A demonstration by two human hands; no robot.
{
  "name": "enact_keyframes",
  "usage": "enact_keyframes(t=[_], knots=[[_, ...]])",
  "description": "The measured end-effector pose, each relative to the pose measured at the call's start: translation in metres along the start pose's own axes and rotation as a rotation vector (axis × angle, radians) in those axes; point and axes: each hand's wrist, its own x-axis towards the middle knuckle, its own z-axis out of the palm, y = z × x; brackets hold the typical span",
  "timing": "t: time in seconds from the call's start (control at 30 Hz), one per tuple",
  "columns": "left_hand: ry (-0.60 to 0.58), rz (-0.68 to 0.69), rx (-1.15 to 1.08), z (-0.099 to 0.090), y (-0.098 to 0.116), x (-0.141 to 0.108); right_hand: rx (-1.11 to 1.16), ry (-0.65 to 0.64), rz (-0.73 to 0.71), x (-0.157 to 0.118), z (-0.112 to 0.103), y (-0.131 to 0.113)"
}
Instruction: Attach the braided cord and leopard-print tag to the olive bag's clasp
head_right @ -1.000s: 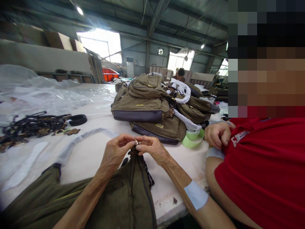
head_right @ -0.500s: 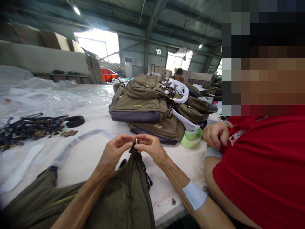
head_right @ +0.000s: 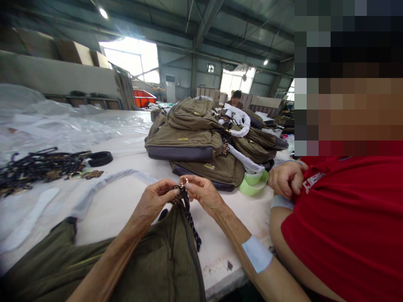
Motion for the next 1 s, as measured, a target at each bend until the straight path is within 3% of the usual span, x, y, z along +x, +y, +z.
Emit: enact_keyframes(t=[0.23, 0.57, 0.7, 0.8, 1.0], knots=[[0.122, 0.094, 0.155, -0.003, 0.002, -0.001, 0.009, -0.085, 0.102, -0.001, -0.001, 0.001], [0.036, -0.209, -0.235, -0.005, 0.001, -0.002, -0.09, -0.183, 0.233, 0.0, -0.014, -0.004], [-0.011, -0.335, -0.378, -0.009, 0.001, -0.002, -0.11, -0.164, 0.266, 0.0, -0.014, -0.005], [-0.019, -0.365, -0.371, -0.011, -0.002, -0.001, -0.121, -0.158, 0.276, 0.0, -0.013, -0.003], [0.049, -0.363, -0.275, -0.01, -0.007, 0.002, -0.229, -0.106, 0.163, 0.0, -0.01, 0.002]])
